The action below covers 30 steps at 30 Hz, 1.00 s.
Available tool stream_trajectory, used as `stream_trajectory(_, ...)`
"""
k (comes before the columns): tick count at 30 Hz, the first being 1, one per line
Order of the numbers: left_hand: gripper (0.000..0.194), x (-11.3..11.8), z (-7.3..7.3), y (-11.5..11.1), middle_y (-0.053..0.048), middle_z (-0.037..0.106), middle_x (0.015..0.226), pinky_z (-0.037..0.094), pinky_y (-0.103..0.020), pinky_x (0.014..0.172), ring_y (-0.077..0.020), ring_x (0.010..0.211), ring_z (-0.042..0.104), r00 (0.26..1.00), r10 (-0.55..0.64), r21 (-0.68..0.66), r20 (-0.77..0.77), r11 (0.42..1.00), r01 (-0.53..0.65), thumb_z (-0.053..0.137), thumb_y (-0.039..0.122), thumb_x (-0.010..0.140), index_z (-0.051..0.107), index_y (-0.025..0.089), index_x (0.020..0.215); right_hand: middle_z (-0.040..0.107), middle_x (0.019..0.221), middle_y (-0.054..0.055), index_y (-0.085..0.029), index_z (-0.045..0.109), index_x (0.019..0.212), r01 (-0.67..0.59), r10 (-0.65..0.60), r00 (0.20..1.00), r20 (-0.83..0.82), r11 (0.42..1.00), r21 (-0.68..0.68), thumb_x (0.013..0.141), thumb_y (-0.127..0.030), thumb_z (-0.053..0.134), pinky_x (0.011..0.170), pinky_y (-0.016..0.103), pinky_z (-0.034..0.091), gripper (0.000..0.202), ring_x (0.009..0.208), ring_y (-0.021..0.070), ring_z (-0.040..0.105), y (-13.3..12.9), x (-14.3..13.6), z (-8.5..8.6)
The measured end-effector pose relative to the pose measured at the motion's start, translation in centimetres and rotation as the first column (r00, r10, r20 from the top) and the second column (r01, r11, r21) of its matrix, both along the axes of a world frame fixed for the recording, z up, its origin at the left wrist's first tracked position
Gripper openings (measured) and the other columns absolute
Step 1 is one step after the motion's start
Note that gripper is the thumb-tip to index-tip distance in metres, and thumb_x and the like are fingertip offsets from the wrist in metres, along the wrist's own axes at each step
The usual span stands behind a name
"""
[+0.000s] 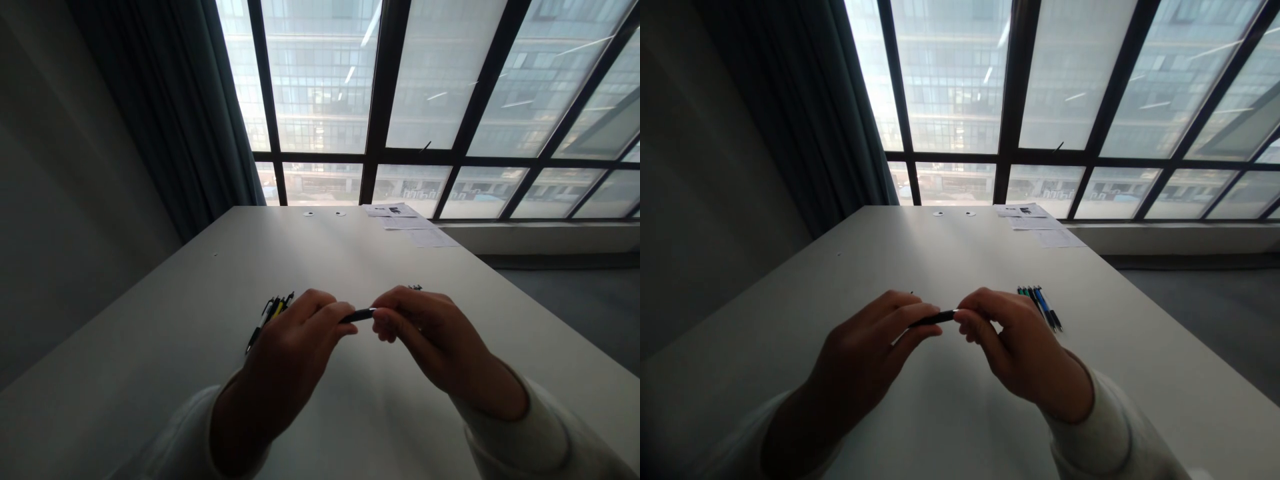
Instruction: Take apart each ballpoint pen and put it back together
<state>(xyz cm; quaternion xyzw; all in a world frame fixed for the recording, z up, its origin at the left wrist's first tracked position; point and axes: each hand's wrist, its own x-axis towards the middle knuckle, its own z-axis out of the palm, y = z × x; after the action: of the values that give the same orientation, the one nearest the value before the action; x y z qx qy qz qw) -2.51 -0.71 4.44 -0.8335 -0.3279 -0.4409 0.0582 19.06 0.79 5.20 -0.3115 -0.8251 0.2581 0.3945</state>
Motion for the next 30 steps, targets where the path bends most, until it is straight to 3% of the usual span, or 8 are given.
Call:
stream_trajectory(6,0.016,0.1,0.3,-0.1,-0.006,0.07,0.087,0.053,-0.017,0.068,-0.0102,0.074,0.066,0.996,-0.075,-0.115,0.038,0.99,0.079,0.065,0.006,0.087,0.068,0.007,0.103,0.066,0.073,0.0,-0.017,0.064,0.093,-0.01,0.008,1.0,0.025,0.998,0.056,0.098,-0.019,0.052,0.061,0.021,0.048,0.013,0.063,0.009,0.062,0.1,0.1,-0.3)
stream_trajectory(12,0.02,0.0,-0.2,0.1,-0.004,0.071,0.082,0.052,-0.017,0.061,-0.0092,0.068,0.065,0.988,-0.139,-0.218,0.063,0.964,0.15,0.054,0.008,0.094,0.069,0.011,0.107,0.07,0.081,0.001,-0.018,0.062,0.105,0.004,-0.006,1.0,0.023,0.996,0.086,0.095,-0.015,0.056,0.066,0.021,0.051,0.012,0.071,0.0101,0.065,0.3,0.2,-0.6)
stream_trajectory(16,0.02,0.0,-0.7,0.2,-0.005,0.073,0.086,0.054,-0.019,0.065,-0.0111,0.073,0.068,0.99,-0.126,-0.244,0.057,0.96,0.136,0.054,0.009,0.094,0.068,0.01,0.109,0.069,0.082,0.002,-0.018,0.061,0.105,0.047,-0.047,0.999,0.02,0.998,-0.038,0.092,-0.027,0.065,0.063,0.023,0.051,0.016,0.07,0.0121,0.064,0.2,0.0,-0.5)
stream_trajectory(21,0.026,0.2,-0.6,0.1,-0.007,0.073,0.098,0.056,-0.019,0.074,-0.0114,0.085,0.069,0.991,-0.131,-0.286,0.029,0.949,0.134,0.056,0.009,0.094,0.064,0.01,0.119,0.066,0.072,0.001,-0.019,0.064,0.087,0.074,-0.072,0.997,0.019,0.988,-0.135,0.096,-0.03,0.057,0.06,0.025,0.05,0.016,0.064,0.0124,0.062,0.2,0.0,-0.3)
stream_trajectory(24,0.029,0.2,-0.7,0.1,-0.005,0.071,0.1,0.055,-0.017,0.073,-0.0102,0.085,0.068,0.99,-0.135,-0.304,0.027,0.943,0.137,0.053,0.008,0.095,0.061,0.014,0.123,0.068,0.09,0.003,-0.02,0.062,0.096,0.018,-0.026,0.998,-0.065,0.992,-0.122,0.092,-0.026,0.064,0.073,0.028,0.055,0.007,0.081,0.0153,0.065,0.1,0.0,-0.3)
stream_trajectory(26,0.028,0.2,-0.8,0.1,-0.004,0.071,0.1,0.054,-0.018,0.071,-0.0101,0.085,0.067,0.99,-0.136,-0.326,0.024,0.936,0.136,0.051,0.009,0.096,0.061,0.017,0.122,0.067,0.103,0.005,-0.022,0.06,0.107,0.014,-0.032,0.992,-0.12,0.989,-0.146,0.088,-0.026,0.069,0.079,0.03,0.055,0.021,0.09,0.0169,0.065,0.1,-0.1,-0.3)
stream_trajectory(30,0.025,0.3,-0.6,-0.1,-0.003,0.069,0.095,0.052,-0.019,0.07,-0.0099,0.08,0.065,0.993,-0.122,-0.342,0.006,0.932,0.116,0.053,0.01,0.094,0.061,0.017,0.117,0.065,0.078,0.001,-0.02,0.063,0.095,0.049,-0.048,0.999,0.009,0.975,-0.218,0.093,-0.033,0.063,0.062,0.026,0.05,0.013,0.068,0.0129,0.059,0.3,-0.1,-0.3)
